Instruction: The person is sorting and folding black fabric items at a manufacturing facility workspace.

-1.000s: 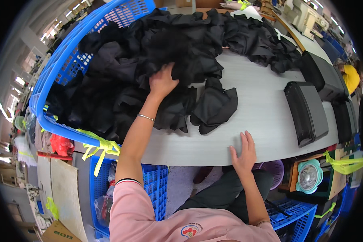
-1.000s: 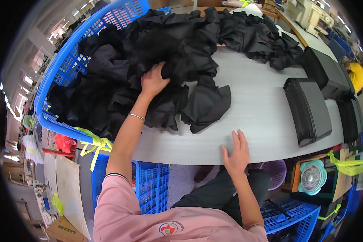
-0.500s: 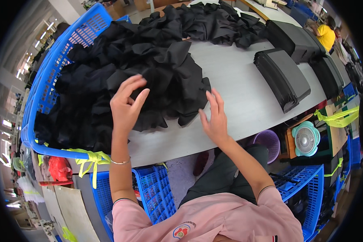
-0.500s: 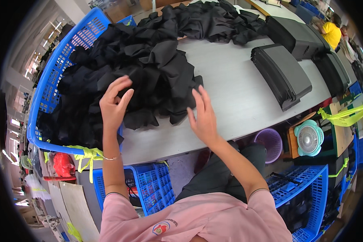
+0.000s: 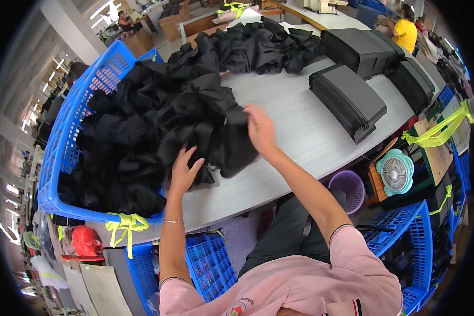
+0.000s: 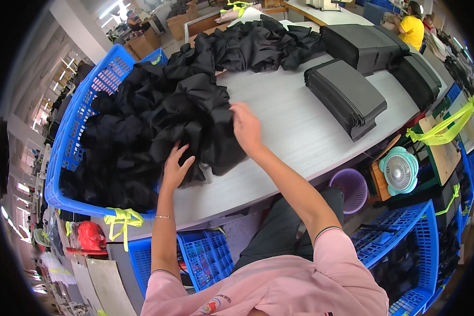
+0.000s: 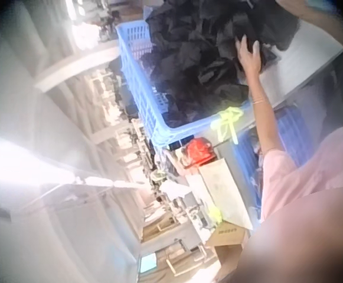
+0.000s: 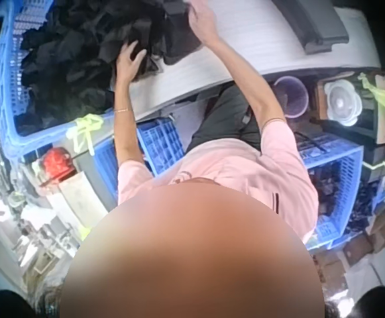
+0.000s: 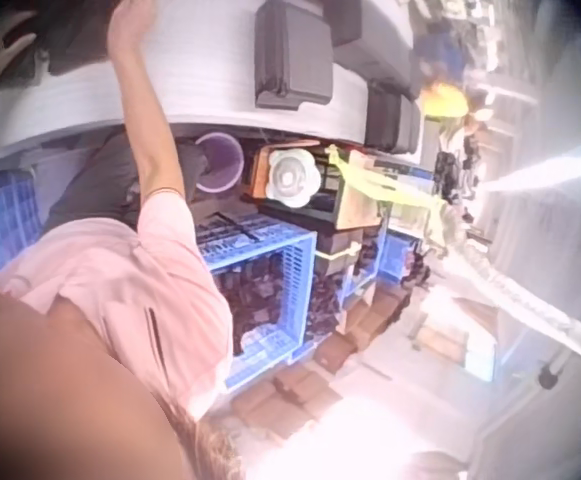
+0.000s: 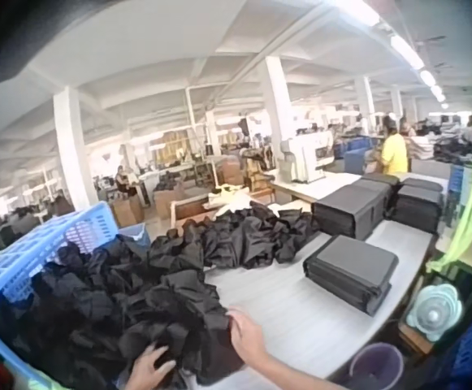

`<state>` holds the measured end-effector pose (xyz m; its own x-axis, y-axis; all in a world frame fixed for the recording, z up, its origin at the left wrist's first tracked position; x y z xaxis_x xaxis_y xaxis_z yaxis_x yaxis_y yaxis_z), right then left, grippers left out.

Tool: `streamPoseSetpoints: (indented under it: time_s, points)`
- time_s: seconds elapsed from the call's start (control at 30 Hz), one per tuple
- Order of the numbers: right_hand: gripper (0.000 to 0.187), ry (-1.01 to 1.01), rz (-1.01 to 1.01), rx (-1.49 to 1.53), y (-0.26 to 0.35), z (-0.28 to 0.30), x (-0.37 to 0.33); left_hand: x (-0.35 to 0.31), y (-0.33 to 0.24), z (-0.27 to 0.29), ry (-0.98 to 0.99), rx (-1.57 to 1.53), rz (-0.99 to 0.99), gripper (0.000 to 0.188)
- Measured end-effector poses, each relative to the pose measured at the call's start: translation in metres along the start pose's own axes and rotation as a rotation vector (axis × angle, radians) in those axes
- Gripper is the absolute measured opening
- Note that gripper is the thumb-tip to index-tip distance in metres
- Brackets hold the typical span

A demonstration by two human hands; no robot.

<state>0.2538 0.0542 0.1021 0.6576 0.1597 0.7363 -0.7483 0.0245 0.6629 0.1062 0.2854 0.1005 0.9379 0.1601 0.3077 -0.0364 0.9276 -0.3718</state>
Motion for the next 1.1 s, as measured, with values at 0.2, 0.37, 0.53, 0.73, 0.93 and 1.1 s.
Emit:
streamPoseSetpoints:
  time_s: [0.2,0.37,0.53,0.73,0.93,1.1]
  points:
    - [0.019,-0.255,0.079,-0.287,0.088,0.118,-0.036,-0.049,-0.063,0.011,-0.335,-0.042,-0.008,0.035]
    - [0.02,0.105,0.183,-0.582,0.094,0.142,-0.129,-0.07,-0.153,-0.051,0.003,0.006,-0.432,0.071]
    - [0.018,0.157,0.067,-0.587,0.105,0.143,-0.165,-0.015,-0.103,-0.114,-0.029,0.274,-0.281,0.051]
    - [0.027,0.052,-0.136,-0.35,0.099,0.167,-0.179,-0.015,-0.208,-0.09,-0.137,-0.293,-0.441,0.045]
    - [0.033,-0.134,-0.211,-0.115,0.12,0.174,-0.202,-0.077,-0.254,-0.132,0.074,-0.278,-0.505,0.055]
    - [0.029,0.069,-0.117,-0.393,0.113,0.184,-0.212,-0.063,-0.267,-0.128,-0.073,-0.325,-0.412,0.026]
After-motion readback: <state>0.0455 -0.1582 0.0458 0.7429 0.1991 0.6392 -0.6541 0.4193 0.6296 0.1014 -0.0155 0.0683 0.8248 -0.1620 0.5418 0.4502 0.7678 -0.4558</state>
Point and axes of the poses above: each hand's wrist, its own x-axis towards the middle knuckle, its own z-axis out of the back of the hand, y = z × x, the point moved 3 cm from there along x, towards the middle knuckle, and after that the axes turned 13 degrees about x, right-handed, at the moved point
